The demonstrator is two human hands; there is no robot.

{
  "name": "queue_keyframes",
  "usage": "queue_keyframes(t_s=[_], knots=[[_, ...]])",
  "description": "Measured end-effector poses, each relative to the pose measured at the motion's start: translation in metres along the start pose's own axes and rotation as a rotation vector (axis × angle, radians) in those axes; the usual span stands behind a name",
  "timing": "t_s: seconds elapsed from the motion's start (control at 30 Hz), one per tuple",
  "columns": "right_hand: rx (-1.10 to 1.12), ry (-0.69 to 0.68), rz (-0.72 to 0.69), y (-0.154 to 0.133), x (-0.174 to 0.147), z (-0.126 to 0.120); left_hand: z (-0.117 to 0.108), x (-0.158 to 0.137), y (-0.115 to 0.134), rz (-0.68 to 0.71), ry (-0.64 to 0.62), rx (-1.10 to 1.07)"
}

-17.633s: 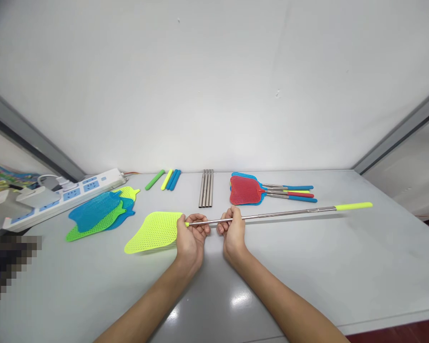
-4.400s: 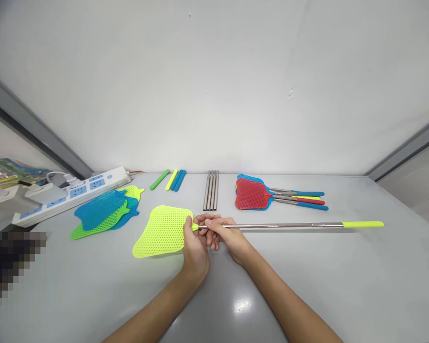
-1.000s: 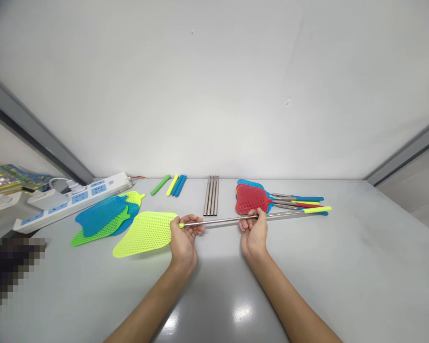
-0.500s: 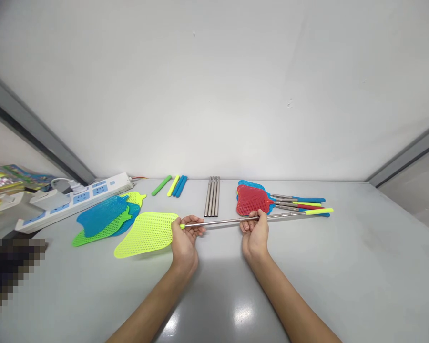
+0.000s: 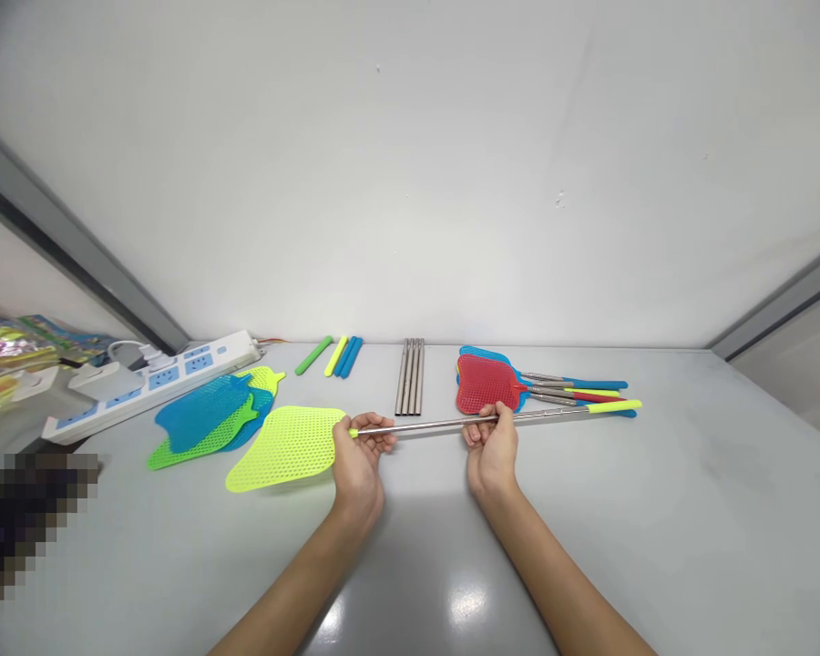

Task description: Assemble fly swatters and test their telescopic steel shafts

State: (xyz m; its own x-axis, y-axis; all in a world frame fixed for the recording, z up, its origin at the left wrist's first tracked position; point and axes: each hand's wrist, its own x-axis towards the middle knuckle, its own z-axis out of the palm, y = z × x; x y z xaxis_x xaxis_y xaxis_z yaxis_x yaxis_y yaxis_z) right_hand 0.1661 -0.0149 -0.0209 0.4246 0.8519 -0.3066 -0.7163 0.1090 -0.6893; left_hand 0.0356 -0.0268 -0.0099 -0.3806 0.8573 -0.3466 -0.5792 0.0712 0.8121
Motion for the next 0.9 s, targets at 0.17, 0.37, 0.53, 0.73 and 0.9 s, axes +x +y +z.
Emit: queue_keyframes(t_s=[0.17, 0.37, 0.53, 0.73, 0.9], knots=[[-0.008, 0.001, -0.010, 0.0004, 0.0007, -0.0007, 0.0002, -0.0014, 0.0006, 0.001, 0.002, 0.004], [-0.003, 0.005, 0.001, 0.0004, 0.0009, -0.0001, 0.0008, -0.0011, -0.0010, 0.016, 0.026, -0.008], [-0.002, 0.005, 0.003, 0.0002, 0.0008, -0.0009, 0.0013, -0.0010, -0.0013, 0.020, 0.038, -0.005], [0.001, 0.010, 0.013, -0.0005, 0.0011, 0.0003, 0.0007, -0.0004, -0.0008, 0.029, 0.028, -0.003], [0.010, 0.009, 0.017, -0.0004, 0.0006, 0.0005, 0.0009, -0.0003, -0.0008, 0.031, 0.021, 0.004]])
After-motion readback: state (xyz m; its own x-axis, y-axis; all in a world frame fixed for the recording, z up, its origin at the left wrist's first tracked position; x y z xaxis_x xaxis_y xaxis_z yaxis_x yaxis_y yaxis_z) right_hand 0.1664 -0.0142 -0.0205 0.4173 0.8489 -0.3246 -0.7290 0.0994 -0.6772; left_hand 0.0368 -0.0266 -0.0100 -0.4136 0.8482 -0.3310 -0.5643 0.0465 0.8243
